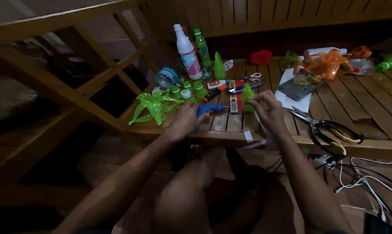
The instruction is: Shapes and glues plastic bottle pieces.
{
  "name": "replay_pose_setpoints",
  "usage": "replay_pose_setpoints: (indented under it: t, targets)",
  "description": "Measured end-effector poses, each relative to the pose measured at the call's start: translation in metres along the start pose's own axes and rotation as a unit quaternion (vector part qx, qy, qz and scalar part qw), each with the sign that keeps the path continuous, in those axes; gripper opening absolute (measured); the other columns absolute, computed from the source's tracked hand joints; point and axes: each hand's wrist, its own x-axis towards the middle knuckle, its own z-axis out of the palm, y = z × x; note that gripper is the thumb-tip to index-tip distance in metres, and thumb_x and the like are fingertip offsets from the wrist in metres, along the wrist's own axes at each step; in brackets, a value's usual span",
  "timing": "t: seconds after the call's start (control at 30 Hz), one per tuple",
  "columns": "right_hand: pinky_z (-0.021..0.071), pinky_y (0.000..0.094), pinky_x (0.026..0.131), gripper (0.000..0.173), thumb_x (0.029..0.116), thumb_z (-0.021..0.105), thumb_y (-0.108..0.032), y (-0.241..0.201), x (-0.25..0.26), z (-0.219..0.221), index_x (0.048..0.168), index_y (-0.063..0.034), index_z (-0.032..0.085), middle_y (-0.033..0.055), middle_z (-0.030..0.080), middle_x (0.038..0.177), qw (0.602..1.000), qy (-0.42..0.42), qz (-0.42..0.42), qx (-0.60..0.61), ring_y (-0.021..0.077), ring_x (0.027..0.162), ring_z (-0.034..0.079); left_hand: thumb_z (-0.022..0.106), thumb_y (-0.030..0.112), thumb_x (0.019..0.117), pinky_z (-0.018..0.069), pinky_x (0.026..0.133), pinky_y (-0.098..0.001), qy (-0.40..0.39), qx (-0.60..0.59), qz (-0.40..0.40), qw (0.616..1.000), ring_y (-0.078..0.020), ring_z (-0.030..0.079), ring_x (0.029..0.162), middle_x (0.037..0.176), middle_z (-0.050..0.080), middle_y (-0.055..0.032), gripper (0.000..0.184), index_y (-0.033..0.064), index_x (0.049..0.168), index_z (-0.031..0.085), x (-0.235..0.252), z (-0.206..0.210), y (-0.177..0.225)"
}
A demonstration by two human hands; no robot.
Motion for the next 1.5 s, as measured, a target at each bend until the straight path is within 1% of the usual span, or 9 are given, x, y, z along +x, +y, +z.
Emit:
replay_pose_setpoints:
  t: [0.23,0.5,0.67,0.83,0.97,1.13,1.27,1.4,1.5]
  targets:
    - [0.0491,0.0503,0.091,0.013,0.0956,0.068,-0.009,-0.001,-0.001,-0.001,0.099,0.0024,0.072,0.0158,0.071,0.099,1.0,0.001,0.003,-0.007,0.0306,0.098,0.065,0.059,0.051,0.102,0.047,0.095,-0.0674,0.017,-0.042,-0.062,0.997,-0.0483,0.063,0.11,0.12,0.063,-0.031,0.07,-0.0065,0.142,0.05,-0.002,0.002,0.01]
    - [0.0491,0.0514,0.091,0.013,0.0954,0.069,-0.009,-0.001,-0.002,-0.002,0.1,0.002,0.073,0.0159,0.071,0.101,1.0,0.003,-0.007,-0.007,0.0312,0.099,0.065,0.08,0.029,0.0914,0.0535,0.09,-0.0535,0.007,-0.23,-0.12,0.966,-0.0336,0.066,0.096,0.108,0.067,-0.0248,0.08,-0.0082,0.148,0.038,-0.005,0.006,0.005]
    - [0.0487,0.0502,0.089,0.013,0.0955,0.069,-0.01,-0.001,-0.002,0.0,0.1,0.0011,0.074,0.0154,0.072,0.099,1.0,0.005,-0.01,-0.009,0.0303,0.096,0.066,0.074,0.028,0.0961,0.054,0.089,-0.054,0.075,-0.234,-0.112,0.963,-0.0345,0.067,0.097,0.117,0.064,-0.0248,0.099,-0.0006,0.162,0.007,-0.022,0.018,0.009]
    - [0.0479,0.0511,0.09,0.014,0.096,0.069,-0.012,-0.002,-0.001,-0.001,0.1,0.0005,0.073,0.015,0.071,0.101,1.0,-0.004,-0.002,-0.01,0.0308,0.099,0.065,0.068,0.059,0.0931,0.0498,0.089,-0.066,0.061,-0.099,-0.158,0.981,-0.0461,0.066,0.101,0.108,0.066,-0.0283,0.088,-0.0056,0.145,0.04,-0.032,0.007,0.025]
    - [0.0466,0.0493,0.092,0.015,0.096,0.068,-0.013,0.0,-0.001,-0.001,0.1,-0.0001,0.074,0.0131,0.072,0.099,1.0,0.003,-0.002,-0.001,0.028,0.099,0.064,0.073,0.056,0.0906,0.0491,0.087,-0.0656,-0.024,-0.056,-0.13,0.99,-0.044,0.066,0.098,0.102,0.067,-0.0267,0.069,-0.0061,0.119,0.063,-0.025,0.001,0.023]
    - [0.0472,0.0528,0.091,0.014,0.0956,0.068,-0.009,-0.005,-0.001,-0.002,0.099,0.003,0.073,0.0172,0.071,0.1,1.0,0.004,0.001,0.001,0.0338,0.099,0.064,0.074,0.031,0.0964,0.052,0.079,-0.0517,-0.005,-0.171,-0.125,0.977,-0.0288,0.063,0.081,0.092,0.065,-0.02,0.041,-0.0068,0.109,0.065,-0.034,-0.004,0.007]
    - [0.0472,0.0531,0.09,0.013,0.0953,0.069,-0.01,-0.002,0.0,-0.001,0.099,0.0015,0.073,0.0156,0.071,0.099,1.0,0.006,-0.006,0.001,0.0326,0.097,0.065,0.064,0.004,0.0996,0.0536,0.055,-0.0195,0.085,-0.39,-0.118,0.909,-0.0051,0.064,0.058,0.087,0.073,-0.0048,0.022,-0.0021,0.12,0.059,-0.043,-0.014,-0.001]
    - [0.0478,0.0525,0.089,0.013,0.0945,0.069,-0.009,-0.003,-0.001,0.0,0.098,0.0022,0.073,0.0161,0.072,0.098,1.0,0.011,-0.014,0.002,0.0324,0.095,0.065,0.049,0.008,0.1068,0.0492,0.05,-0.0136,0.069,-0.505,-0.057,0.859,-0.0005,0.063,0.059,0.097,0.076,-0.0012,0.014,0.0064,0.116,0.059,-0.047,-0.047,0.014]
    - [0.0499,0.0526,0.089,0.012,0.0949,0.069,-0.008,-0.006,-0.001,-0.002,0.098,0.0028,0.073,0.0171,0.071,0.1,1.0,0.004,-0.011,0.005,0.0329,0.098,0.066,0.048,0.007,0.1037,0.0596,0.063,-0.02,0.077,-0.493,0.044,0.865,-0.0089,0.071,0.074,0.094,0.075,-0.0016,0.015,0.0061,0.112,0.061,-0.05,-0.066,0.044]
